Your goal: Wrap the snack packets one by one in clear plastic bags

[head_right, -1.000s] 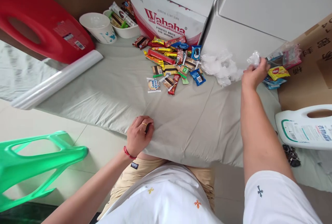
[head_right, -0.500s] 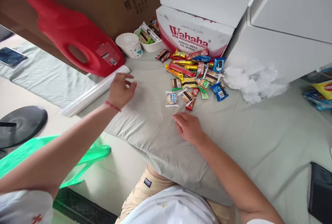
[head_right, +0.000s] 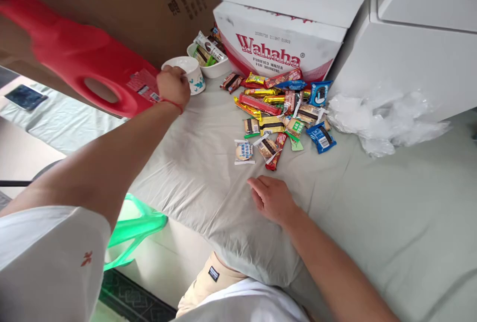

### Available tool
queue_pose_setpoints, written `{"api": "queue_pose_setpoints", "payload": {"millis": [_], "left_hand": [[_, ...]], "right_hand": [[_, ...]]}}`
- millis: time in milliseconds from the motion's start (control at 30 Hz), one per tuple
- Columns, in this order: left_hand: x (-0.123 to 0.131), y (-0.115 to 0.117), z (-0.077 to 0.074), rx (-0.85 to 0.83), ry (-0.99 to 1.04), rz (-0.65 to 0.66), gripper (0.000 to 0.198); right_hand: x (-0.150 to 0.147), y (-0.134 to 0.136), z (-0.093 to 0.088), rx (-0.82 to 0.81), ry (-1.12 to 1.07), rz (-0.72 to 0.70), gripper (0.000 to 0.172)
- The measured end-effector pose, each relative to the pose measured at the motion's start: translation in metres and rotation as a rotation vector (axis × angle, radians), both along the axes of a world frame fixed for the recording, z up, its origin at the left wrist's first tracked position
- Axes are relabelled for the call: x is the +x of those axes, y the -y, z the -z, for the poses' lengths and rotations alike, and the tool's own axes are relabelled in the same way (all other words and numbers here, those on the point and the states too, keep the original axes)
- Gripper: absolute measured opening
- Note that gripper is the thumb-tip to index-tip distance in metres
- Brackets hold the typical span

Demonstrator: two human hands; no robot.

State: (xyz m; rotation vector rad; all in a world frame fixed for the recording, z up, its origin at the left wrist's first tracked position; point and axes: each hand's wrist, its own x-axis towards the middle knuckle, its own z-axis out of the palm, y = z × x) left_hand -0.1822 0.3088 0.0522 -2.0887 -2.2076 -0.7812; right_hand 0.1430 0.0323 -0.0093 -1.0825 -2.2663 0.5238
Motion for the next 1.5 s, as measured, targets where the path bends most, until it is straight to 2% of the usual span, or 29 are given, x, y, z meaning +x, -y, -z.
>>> {"api": "queue_pose_setpoints", "payload": {"millis": [67, 167, 267, 300, 367, 433, 500, 567, 667, 733, 867, 967, 1067, 1133, 1233, 1300, 1400, 1467, 1500], "left_hand": [[0.012, 0.034, -0.013, 0.044, -0.115, 0.075, 0.028], [0.033, 0.112, -0.026, 0.109, -0.148, 0.205, 0.025], [0.053, 0.197, -0.028, 0.3, -0.204, 0.582, 0.026], [0.06, 0.22, -0.027, 0.341, -0.203, 0.663, 0.029], [0.074, 0.255, -0.025, 0.339, -0.164, 0.827, 0.032], [0.087, 0.274, -0.022, 0.318, -0.116, 0.928, 0.033], [0.099, 0.282, -0.018, 0.306, -0.099, 0.997, 0.031], [0.108, 0.285, -0.015, 0.289, -0.1, 1.076, 0.028], [0.114, 0.286, -0.012, 0.255, -0.08, 1.168, 0.025], [0.115, 0.285, -0.011, 0.241, -0.073, 1.169, 0.024], [0.114, 0.282, -0.012, 0.211, -0.075, 1.163, 0.022], [0.115, 0.282, -0.01, 0.171, -0.043, 1.151, 0.022], [0.112, 0.283, -0.007, 0.098, 0.059, 1.106, 0.026], [0.109, 0.283, -0.005, 0.09, 0.116, 1.07, 0.03], [0.103, 0.282, -0.004, 0.134, 0.14, 1.008, 0.029], [0.101, 0.282, -0.005, 0.15, 0.148, 0.973, 0.027], [0.101, 0.284, -0.01, 0.169, 0.163, 0.943, 0.024], [0.103, 0.286, -0.013, 0.193, 0.176, 0.947, 0.026], [0.104, 0.287, -0.015, 0.204, 0.184, 0.955, 0.027]], "right_hand": [[0.003, 0.0, -0.002, -0.028, -0.072, 0.016, 0.026], [0.009, 0.002, -0.016, -0.019, -0.226, 0.109, 0.029], [0.018, 0.002, -0.049, 0.06, -0.383, 0.223, 0.031], [0.021, 0.0, -0.063, 0.098, -0.4, 0.243, 0.031], [0.027, -0.005, -0.09, 0.179, -0.349, 0.21, 0.029], [0.03, -0.013, -0.113, 0.224, -0.181, 0.081, 0.027], [0.027, -0.021, -0.128, 0.197, 0.078, -0.065, 0.029], [0.02, -0.026, -0.135, 0.098, 0.373, -0.149, 0.034], [0.005, -0.03, -0.135, -0.092, 0.735, -0.161, 0.047], [-0.004, -0.031, -0.131, -0.176, 0.858, -0.129, 0.051], [-0.019, -0.035, -0.127, -0.314, 0.929, -0.023, 0.047], [-0.027, -0.033, -0.128, -0.408, 0.937, 0.002, 0.033], [-0.025, -0.02, -0.132, -0.356, 0.856, 0.029, 0.028], [-0.013, -0.01, -0.136, -0.276, 0.724, 0.091, 0.029], [0.028, -0.008, -0.142, -0.131, 0.354, 0.274, 0.029], [0.071, -0.024, -0.143, -0.059, 0.115, 0.467, 0.028], [0.144, -0.071, -0.134, 0.026, -0.064, 0.896, 0.041], [0.187, -0.105, -0.12, 0.122, -0.059, 1.189, 0.051], [0.203, -0.12, -0.112, 0.108, -0.033, 1.3, 0.054]]}}
